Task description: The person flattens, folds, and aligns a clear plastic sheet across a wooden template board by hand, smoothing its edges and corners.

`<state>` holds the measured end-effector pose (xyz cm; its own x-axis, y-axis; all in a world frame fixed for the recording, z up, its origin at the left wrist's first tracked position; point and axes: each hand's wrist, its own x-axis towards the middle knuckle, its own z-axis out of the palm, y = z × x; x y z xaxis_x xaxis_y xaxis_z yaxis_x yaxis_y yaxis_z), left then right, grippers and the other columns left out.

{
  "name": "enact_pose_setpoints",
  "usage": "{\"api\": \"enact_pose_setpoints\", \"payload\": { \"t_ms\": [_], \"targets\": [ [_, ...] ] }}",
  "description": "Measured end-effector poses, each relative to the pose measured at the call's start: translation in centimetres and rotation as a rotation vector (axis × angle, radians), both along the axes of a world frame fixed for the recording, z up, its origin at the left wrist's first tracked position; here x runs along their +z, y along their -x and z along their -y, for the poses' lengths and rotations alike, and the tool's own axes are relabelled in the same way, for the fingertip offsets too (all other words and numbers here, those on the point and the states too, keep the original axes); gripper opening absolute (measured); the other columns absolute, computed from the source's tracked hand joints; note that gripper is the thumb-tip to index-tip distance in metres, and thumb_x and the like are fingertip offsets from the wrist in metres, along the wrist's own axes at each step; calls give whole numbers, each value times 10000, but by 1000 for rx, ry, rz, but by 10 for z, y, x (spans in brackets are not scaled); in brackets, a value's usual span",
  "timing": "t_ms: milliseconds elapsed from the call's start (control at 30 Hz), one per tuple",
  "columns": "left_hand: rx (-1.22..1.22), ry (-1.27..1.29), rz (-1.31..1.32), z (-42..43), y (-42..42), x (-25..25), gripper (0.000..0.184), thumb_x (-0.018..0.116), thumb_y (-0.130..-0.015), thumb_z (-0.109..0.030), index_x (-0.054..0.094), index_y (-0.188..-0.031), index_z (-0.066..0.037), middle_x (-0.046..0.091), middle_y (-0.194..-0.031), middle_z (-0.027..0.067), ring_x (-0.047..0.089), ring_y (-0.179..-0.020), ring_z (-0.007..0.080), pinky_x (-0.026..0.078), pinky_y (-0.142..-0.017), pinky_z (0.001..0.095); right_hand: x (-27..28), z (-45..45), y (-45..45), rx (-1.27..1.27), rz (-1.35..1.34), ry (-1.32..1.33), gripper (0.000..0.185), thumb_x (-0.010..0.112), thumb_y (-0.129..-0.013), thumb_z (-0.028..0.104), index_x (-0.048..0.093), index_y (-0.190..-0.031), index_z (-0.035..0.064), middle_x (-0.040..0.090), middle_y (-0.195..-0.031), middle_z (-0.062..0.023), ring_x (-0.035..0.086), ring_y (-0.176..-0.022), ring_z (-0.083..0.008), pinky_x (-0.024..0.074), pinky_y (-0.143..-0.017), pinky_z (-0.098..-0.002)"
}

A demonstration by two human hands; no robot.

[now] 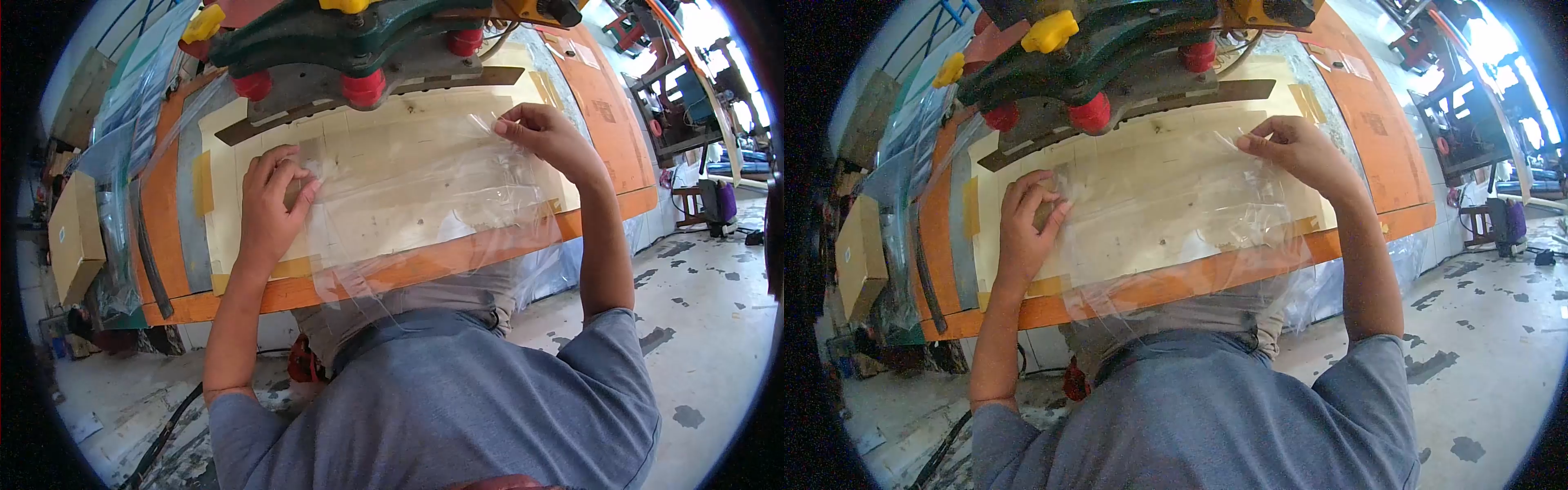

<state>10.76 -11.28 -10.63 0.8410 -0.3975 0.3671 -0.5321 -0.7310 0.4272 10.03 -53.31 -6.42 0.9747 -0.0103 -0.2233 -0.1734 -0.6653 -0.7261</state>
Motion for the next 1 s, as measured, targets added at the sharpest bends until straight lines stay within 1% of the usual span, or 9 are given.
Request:
{"api": "enact_pose_setpoints", "payload": {
  "t_ms": [67, 133, 200, 233, 300, 400, 500, 700, 1000],
  "targets": [
    [-9, 17, 20, 0, 0, -2, 239, 805, -857, -103, 670, -1040, -32, 656, -1320, 103, 620, -1143, 311, 494, -1001, 437, 1, -1, 3, 33, -6, -71, 366, 724, -1019, 382, 708, -1059, 18, 627, -844, 15, 541, -776, -68, 425, -691, -247],
    [-23, 34, 40, 3, 1, 2, 293, 813, -854, -124, 676, -1098, -40, 658, -1294, 96, 621, -1100, 295, 503, -952, 431, 6, -5, 10, 65, 23, -182, 332, 717, -1025, 355, 679, -1008, 25, 696, -940, -11, 616, -826, -88, 477, -744, -256],
    [115, 299, -263, 8, 6, 11, 390, 795, -903, -129, 636, -1247, -39, 653, -1295, 100, 613, -1097, 226, 502, -956, 380, 14, -11, 21, 67, 93, -341, 292, 698, -1037, 318, 654, -1017, 30, 714, -984, -42, 654, -866, -107, 498, -769, -266],
    [106, 298, -259, 6, 6, 7, 390, 795, -903, -129, 636, -1247, -39, 653, -1295, 100, 613, -1097, 226, 502, -956, 380, 18, -14, 27, 74, 157, -500, 252, 679, -1050, 282, 629, -1025, 36, 733, -1027, -73, 692, -905, -127, 519, -793, -275],
    [59, 624, -390, -2, 3, -1, 394, 749, -987, -185, 600, -1302, -1, 657, -1254, 102, 606, -1020, 165, 498, -935, 328, 27, -21, 40, 57, 217, -605, 220, 655, -1064, 259, 627, -1081, 41, 753, -1024, -97, 713, -916, -144, 532, -800, -283],
    [24, 913, -704, 1, 13, 7, 348, 689, -1049, -243, 609, -1259, 23, 688, -1131, 93, 618, -934, 141, 500, -900, 304, 39, -26, 55, 32, 316, -710, 199, 629, -1080, 227, 615, -1151, 42, 774, -1019, -130, 738, -918, -160, 543, -792, -282],
    [-55, 975, -769, 5, 27, 14, 322, 653, -1075, -275, 614, -1200, 20, 697, -992, 69, 661, -870, 149, 516, -855, 308, 52, -27, 65, 24, 357, -719, 201, 625, -1081, 212, 611, -1176, 35, 778, -1012, -133, 742, -911, -158, 540, -763, -269],
    [-3, 1057, -606, 24, 50, 27, 237, 649, -1075, -261, 571, -1070, -37, 760, -940, 132, 707, -780, 188, 542, -751, 316, 67, -24, 80, -11, 392, -658, 224, 664, -1059, 208, 658, -1179, 19, 777, -977, -102, 749, -870, -139, 527, -710, -251],
    [-17, 1142, -533, 39, 59, 38, 212, 603, -1087, -252, 551, -1179, -69, 763, -921, 134, 679, -674, 120, 565, -595, 261, 71, -26, 89, -97, 461, -669, 196, 744, -1006, 186, 672, -1050, 9, 758, -879, -73, 736, -786, -128, 528, -666, -239]
  ]
}}
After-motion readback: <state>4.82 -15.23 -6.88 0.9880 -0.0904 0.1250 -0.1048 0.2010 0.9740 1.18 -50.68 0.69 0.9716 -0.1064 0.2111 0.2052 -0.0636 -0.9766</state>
